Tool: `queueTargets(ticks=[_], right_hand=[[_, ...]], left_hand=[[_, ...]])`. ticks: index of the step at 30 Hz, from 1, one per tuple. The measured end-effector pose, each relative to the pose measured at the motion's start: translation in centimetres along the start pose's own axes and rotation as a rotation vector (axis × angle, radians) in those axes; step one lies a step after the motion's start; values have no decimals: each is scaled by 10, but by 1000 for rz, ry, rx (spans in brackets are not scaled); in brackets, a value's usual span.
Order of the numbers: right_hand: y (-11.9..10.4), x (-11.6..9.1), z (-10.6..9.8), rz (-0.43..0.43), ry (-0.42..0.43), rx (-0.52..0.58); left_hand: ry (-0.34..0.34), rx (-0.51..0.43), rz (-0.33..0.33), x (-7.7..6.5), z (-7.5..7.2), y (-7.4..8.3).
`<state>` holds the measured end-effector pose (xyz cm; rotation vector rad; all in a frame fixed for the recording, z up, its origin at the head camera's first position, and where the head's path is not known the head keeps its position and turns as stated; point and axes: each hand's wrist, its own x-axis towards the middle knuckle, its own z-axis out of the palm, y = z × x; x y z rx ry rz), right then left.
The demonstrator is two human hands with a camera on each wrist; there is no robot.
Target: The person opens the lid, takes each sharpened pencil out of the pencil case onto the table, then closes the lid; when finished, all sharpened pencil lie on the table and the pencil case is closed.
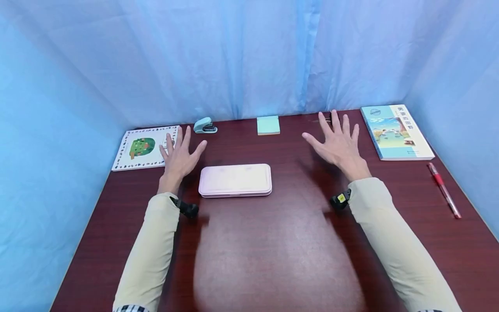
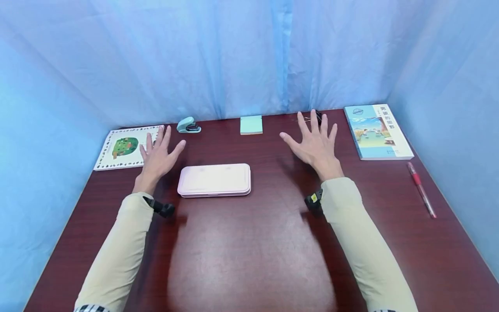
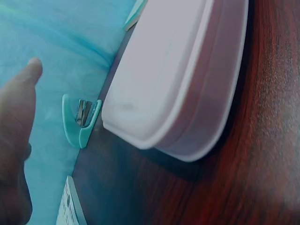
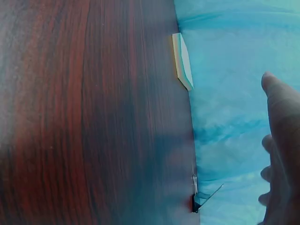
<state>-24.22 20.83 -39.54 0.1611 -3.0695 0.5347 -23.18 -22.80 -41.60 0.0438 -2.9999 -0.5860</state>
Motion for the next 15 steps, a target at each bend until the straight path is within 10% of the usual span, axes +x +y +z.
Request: queueTargets(ticks=[7,15], right_hand=[[-17,-2,10,-229,98,182],[-56,-19,38,-351,-61,362]], left_hand=[[14,-330,-13,-17,-7,-8],[-151,-548,7,-49,0,-9]])
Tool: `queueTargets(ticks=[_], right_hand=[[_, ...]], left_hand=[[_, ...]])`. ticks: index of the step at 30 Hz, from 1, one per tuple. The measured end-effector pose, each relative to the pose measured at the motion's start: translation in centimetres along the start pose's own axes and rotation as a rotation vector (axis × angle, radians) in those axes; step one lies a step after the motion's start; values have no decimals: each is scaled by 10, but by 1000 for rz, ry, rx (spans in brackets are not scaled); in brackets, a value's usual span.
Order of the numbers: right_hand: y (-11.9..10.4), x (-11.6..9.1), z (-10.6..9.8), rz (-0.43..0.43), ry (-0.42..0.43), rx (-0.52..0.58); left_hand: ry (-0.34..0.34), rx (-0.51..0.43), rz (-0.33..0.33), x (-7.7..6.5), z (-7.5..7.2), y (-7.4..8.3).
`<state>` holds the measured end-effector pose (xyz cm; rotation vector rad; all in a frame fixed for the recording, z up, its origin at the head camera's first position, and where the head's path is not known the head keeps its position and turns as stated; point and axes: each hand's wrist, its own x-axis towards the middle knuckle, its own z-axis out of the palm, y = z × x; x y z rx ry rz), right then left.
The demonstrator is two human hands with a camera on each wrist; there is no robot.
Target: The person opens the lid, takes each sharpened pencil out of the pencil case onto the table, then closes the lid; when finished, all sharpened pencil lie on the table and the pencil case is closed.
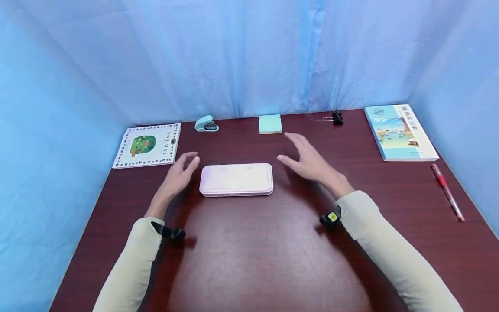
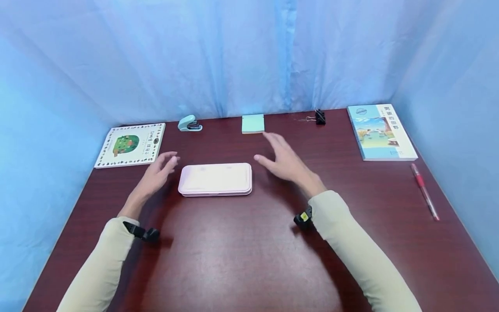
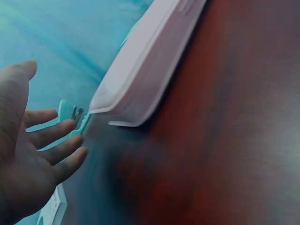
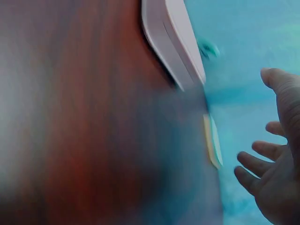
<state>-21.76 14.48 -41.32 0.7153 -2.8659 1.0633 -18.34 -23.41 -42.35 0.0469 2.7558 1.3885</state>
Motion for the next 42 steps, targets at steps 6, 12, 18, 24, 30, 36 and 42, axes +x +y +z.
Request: queueTargets(ticks=[6,12,18,24,30,36,42], right_hand=[[-19,-6,33,-45,-135,47],[-35,-11,53,-111,-232,4],[-38,-12,60,-126,-222,-49],[-38,-13,65,-146,-209,-95],[-38,-15,66,-161,-178,-138],[-37,-16,68,-180,-146,-185],[-36,-18,72,-207,-114,-188]], left_hand=[[-116,-124,41,-16,20,-3],[-79,36,111,-23,39,-5],[-57,156,195,-27,52,-4],[11,203,208,-29,58,-4],[45,263,219,-29,59,-8],[98,336,266,-26,59,-14],[113,354,275,-25,58,-17]])
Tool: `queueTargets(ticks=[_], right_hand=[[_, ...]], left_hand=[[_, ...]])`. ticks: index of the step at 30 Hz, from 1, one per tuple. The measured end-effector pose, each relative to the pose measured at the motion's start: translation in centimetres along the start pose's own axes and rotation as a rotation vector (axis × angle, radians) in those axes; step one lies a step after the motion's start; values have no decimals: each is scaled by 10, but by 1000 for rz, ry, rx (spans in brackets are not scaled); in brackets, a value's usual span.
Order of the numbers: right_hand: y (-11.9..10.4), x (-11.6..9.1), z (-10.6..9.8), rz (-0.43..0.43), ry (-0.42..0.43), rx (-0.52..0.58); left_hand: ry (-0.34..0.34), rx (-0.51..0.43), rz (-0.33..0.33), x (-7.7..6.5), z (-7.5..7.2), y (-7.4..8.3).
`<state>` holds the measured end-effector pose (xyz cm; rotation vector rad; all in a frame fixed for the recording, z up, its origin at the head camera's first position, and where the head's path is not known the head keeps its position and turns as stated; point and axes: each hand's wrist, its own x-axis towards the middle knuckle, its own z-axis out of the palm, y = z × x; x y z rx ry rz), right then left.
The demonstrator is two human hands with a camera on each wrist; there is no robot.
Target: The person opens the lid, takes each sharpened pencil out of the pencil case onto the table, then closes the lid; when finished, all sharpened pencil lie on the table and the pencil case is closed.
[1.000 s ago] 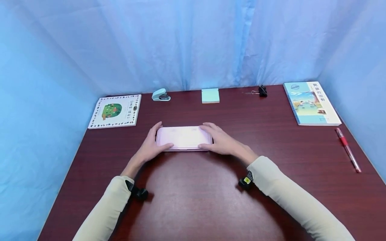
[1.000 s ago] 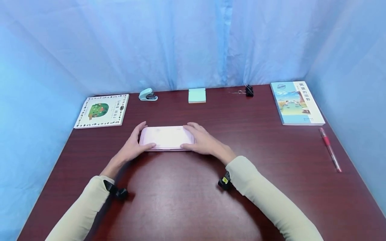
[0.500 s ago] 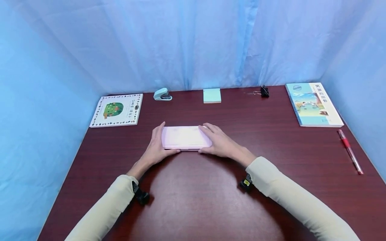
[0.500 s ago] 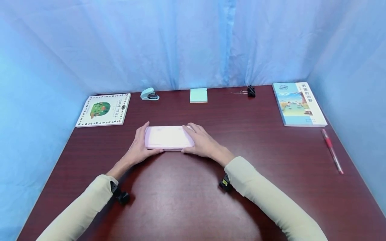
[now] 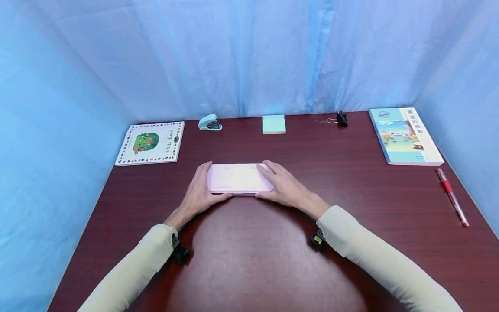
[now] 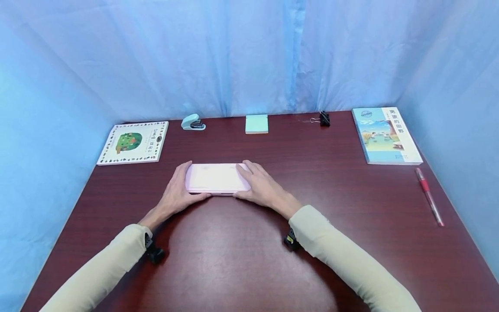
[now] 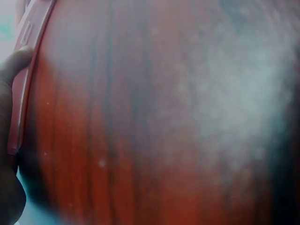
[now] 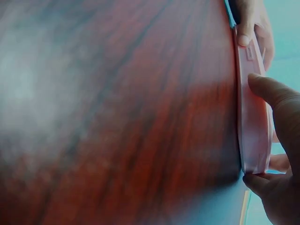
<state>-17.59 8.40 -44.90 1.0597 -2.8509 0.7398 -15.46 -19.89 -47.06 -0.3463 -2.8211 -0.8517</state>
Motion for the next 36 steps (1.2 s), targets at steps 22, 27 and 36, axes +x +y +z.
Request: queueTargets(ticks=[22,27,36], right_hand=[[1,1,-5,-70,15,-51],[1,2,-8,-58,6,-33],[6,4,-10,-48,-23,-20]], left_hand=[[37,66,22,1,4,-2],[37,59,24,1,3,-2],[-90,-79,48,2,-3,-8]])
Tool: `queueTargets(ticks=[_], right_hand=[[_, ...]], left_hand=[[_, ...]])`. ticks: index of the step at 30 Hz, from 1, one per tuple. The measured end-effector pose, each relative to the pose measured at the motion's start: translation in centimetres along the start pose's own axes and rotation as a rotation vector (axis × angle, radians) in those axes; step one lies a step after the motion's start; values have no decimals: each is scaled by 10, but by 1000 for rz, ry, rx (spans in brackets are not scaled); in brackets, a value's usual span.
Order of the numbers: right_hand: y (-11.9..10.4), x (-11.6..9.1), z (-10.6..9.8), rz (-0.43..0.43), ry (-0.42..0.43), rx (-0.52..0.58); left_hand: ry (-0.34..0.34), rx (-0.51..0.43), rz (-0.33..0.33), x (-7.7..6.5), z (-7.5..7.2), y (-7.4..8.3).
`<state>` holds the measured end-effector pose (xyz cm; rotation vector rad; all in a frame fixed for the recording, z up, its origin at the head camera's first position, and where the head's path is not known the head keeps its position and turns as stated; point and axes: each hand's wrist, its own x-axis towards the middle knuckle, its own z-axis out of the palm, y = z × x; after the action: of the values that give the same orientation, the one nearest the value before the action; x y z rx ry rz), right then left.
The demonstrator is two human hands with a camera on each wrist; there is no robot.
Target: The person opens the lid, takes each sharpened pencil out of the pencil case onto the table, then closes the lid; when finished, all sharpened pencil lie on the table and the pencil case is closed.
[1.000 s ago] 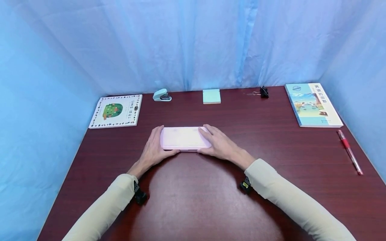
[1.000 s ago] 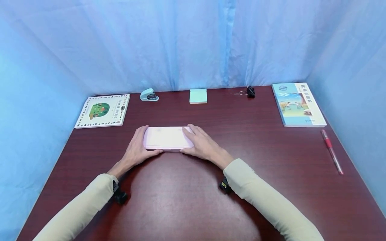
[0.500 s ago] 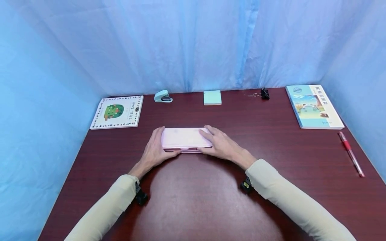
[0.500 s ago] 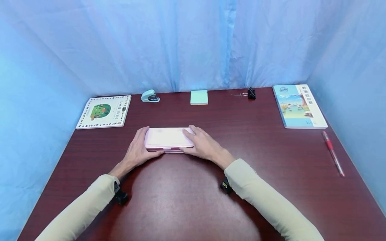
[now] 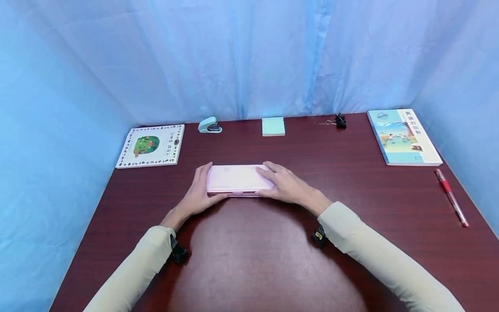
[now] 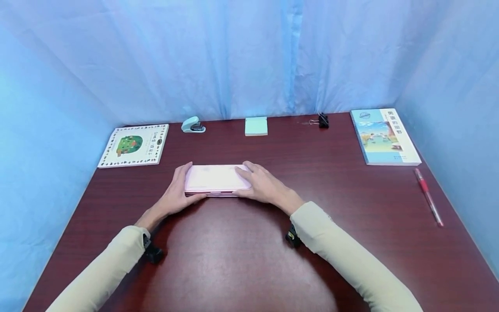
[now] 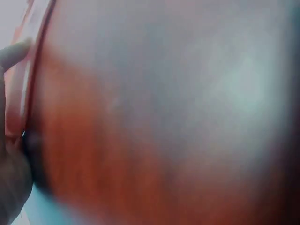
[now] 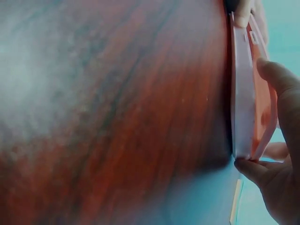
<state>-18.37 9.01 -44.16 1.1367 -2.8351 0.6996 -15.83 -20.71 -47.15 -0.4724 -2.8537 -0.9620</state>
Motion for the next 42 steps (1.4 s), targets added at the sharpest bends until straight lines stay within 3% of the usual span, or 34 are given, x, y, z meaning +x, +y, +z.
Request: queueTargets(ticks=[4,8,11,15,20,24,28,30,35,37,39,42], right_hand=[[4,4,-5,41,-34,43],[11,14,-11,108,-19,167],[17,25,-14,227,32,300],[21,36,-15,465,103,562],[27,49,-13,653,211,1003],[36,53,-8,743,255,1133],[38,52,-6,775,242,1069],[36,51,-8,742,273,939],[25,50,-18,542,531,573],[20,48,-20,443,578,545],[16,45,-20,360,537,573],[12,39,-17,280,386,594]], left_hand=[[-34,-97,-59,0,-7,-4],[1,-176,-90,0,-9,-7],[17,-233,-51,1,-9,-8],[11,-294,-21,1,-7,-8],[5,-225,-31,1,-8,-8],[-28,-138,-54,1,-11,-7],[-92,-122,-86,6,-15,-3],[-124,-122,-109,8,-17,-1],[-166,-123,-143,10,-21,3],[-172,-120,-147,10,-22,3],[-177,-116,-151,10,-23,3],[-180,-114,-155,10,-23,4]])
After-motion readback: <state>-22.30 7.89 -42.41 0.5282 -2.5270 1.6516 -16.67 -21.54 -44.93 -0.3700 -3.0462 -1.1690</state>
